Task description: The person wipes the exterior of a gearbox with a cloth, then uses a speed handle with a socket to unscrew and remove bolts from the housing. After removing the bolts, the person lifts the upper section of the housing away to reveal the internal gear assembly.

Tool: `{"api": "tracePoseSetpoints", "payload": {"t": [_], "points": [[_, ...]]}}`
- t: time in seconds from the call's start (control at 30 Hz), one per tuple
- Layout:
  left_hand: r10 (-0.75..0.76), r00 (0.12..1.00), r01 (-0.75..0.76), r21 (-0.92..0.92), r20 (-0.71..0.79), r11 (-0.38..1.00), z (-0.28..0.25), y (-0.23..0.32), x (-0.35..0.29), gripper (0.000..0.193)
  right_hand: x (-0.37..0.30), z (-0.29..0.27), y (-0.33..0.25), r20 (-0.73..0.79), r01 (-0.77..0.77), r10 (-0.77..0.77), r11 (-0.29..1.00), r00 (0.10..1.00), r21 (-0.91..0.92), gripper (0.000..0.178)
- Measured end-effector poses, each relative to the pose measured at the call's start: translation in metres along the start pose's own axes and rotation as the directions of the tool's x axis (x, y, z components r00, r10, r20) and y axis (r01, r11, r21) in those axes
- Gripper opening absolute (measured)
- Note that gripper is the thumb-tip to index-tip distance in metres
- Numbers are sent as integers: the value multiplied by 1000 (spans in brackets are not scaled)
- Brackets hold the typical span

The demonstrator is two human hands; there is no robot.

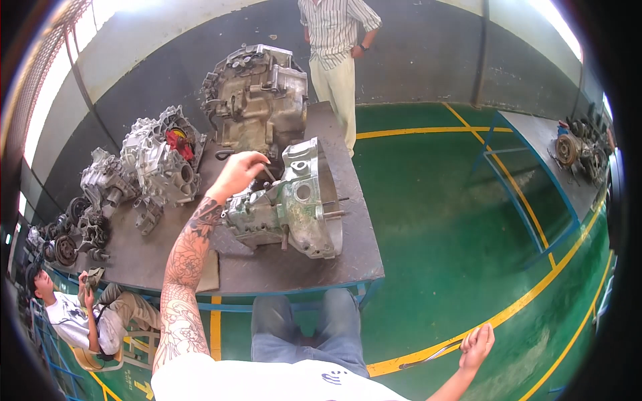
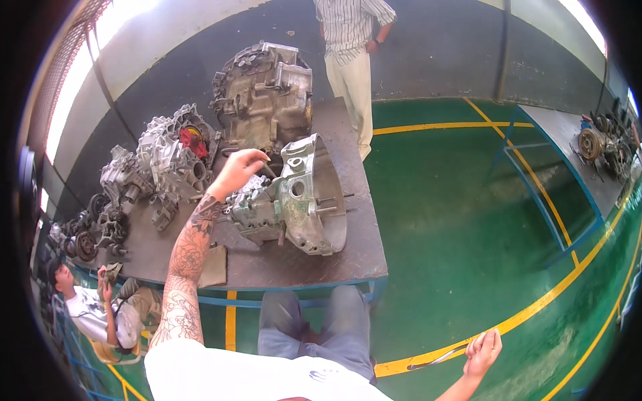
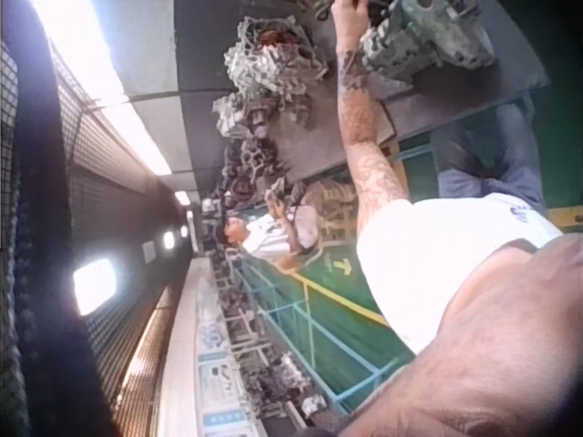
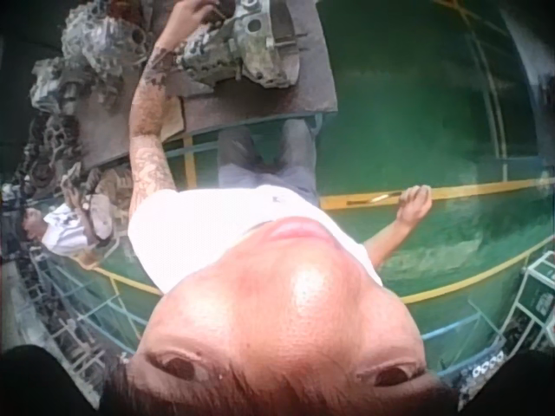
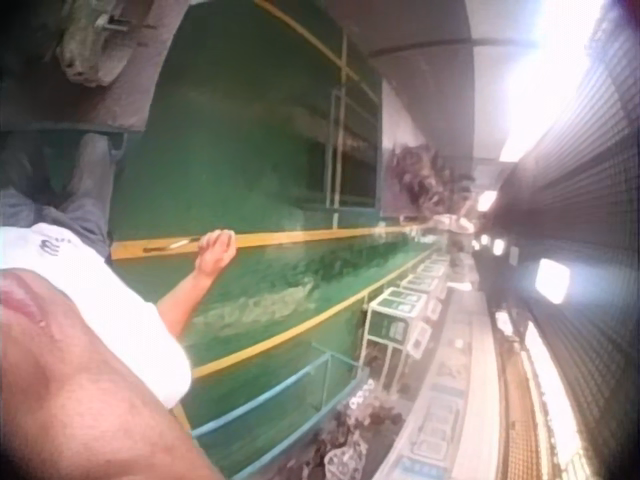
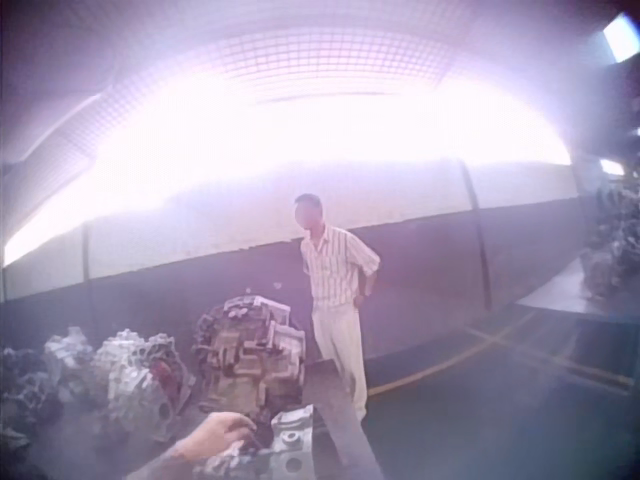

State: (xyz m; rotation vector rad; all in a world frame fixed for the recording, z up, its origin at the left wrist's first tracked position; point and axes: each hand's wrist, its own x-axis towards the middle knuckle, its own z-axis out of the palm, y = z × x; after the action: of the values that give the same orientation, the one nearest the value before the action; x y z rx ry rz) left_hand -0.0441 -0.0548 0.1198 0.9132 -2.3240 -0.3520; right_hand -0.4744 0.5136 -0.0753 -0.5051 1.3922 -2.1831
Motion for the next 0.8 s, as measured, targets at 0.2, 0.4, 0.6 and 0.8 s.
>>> {"api": "tracePoseSetpoints", "payload": {"t": [0.2, 0.4, 0.6, 0.8], "points": [[-152, 911, 47, -270, -383, 962, -62, -17, -55, 20, -3, -7, -8, 30, 20, -19, 998, 999, -58, 35], [-502, 713, 187, -558, -489, 809, -71, -77, -191, 22, -3, 8, -15, 31, -74, 82, 980, 996, -186, 35], [-846, 385, 74, -901, -370, 427, -23, -149, -344, 16, -4, 43, -12, 129, -90, 121, 970, 984, -225, 39], [-902, 236, 151, -903, -362, 402, -20, -183, -391, 15, -15, 86, 2, 214, -80, 123, 976, 969, -201, 39]]}}
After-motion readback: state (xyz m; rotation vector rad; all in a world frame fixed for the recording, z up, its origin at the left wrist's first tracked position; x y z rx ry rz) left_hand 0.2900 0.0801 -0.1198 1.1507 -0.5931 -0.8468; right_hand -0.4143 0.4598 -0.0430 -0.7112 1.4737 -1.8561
